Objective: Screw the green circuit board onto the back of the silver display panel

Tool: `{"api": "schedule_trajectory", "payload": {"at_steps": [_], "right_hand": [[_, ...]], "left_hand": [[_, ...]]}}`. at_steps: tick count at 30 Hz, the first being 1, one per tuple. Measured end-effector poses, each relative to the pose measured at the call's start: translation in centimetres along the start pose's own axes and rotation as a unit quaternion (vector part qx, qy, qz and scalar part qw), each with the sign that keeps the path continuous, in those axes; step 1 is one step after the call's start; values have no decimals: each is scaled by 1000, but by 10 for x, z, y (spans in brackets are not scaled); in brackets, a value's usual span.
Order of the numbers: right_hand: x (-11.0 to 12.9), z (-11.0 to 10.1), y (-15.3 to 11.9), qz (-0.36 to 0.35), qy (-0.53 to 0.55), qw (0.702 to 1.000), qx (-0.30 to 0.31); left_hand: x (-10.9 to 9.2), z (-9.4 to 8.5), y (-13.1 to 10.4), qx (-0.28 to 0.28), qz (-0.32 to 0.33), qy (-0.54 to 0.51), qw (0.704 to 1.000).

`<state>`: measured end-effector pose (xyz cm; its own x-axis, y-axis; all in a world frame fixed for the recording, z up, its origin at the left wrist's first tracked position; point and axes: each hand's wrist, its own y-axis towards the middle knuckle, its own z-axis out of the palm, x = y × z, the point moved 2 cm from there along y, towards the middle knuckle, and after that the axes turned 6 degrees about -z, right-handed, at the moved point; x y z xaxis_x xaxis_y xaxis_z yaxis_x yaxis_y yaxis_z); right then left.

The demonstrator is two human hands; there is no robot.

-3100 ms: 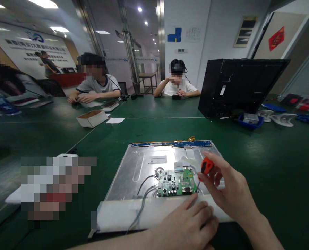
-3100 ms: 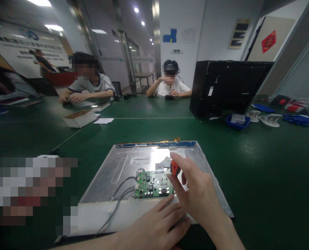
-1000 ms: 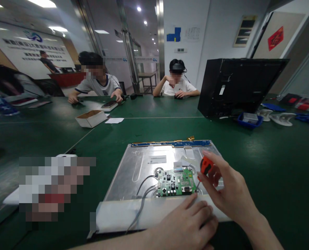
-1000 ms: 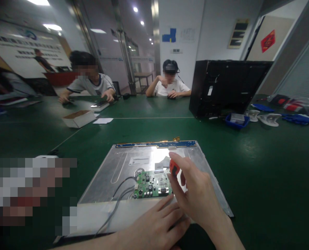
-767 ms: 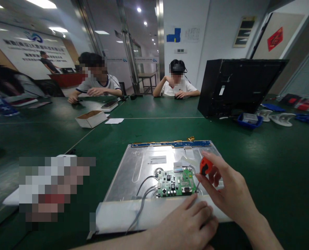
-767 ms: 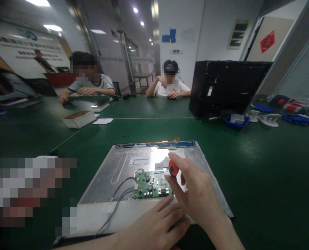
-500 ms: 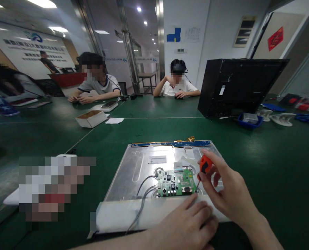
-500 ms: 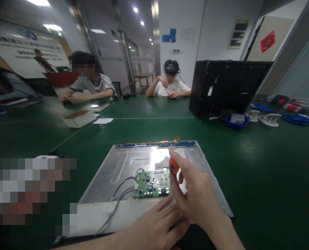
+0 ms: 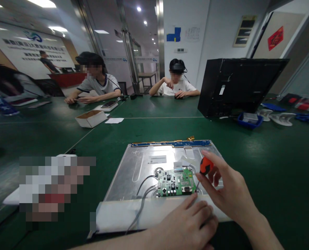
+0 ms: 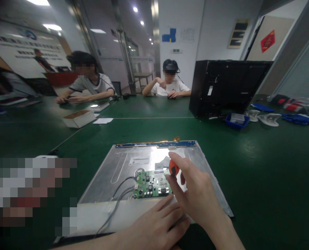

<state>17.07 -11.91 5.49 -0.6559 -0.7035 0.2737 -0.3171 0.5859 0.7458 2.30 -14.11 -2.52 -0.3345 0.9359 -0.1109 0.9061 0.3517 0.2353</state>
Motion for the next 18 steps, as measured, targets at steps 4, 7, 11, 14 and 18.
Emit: {"api": "schedule_trajectory", "payload": {"at_steps": [4, 7, 11, 14, 18], "right_hand": [[0, 0, 0, 11, 4, 1000, 10], [-1, 0, -1, 21, 13, 1000, 14], [-1, 0, -2, 24, 35, 999, 12], [-1, 1, -2, 15, 39, 999, 5], [-1, 1, -1, -5, 24, 1000, -3]], "left_hand": [[0, -1, 1, 6, 2, -2, 1000], [0, -4, 1, 13, 2, -3, 1000], [0, -6, 1, 11, 1, -6, 1000], [0, -5, 1, 8, 1, -7, 1000], [0, -2, 0, 3, 0, -6, 1000]]}}
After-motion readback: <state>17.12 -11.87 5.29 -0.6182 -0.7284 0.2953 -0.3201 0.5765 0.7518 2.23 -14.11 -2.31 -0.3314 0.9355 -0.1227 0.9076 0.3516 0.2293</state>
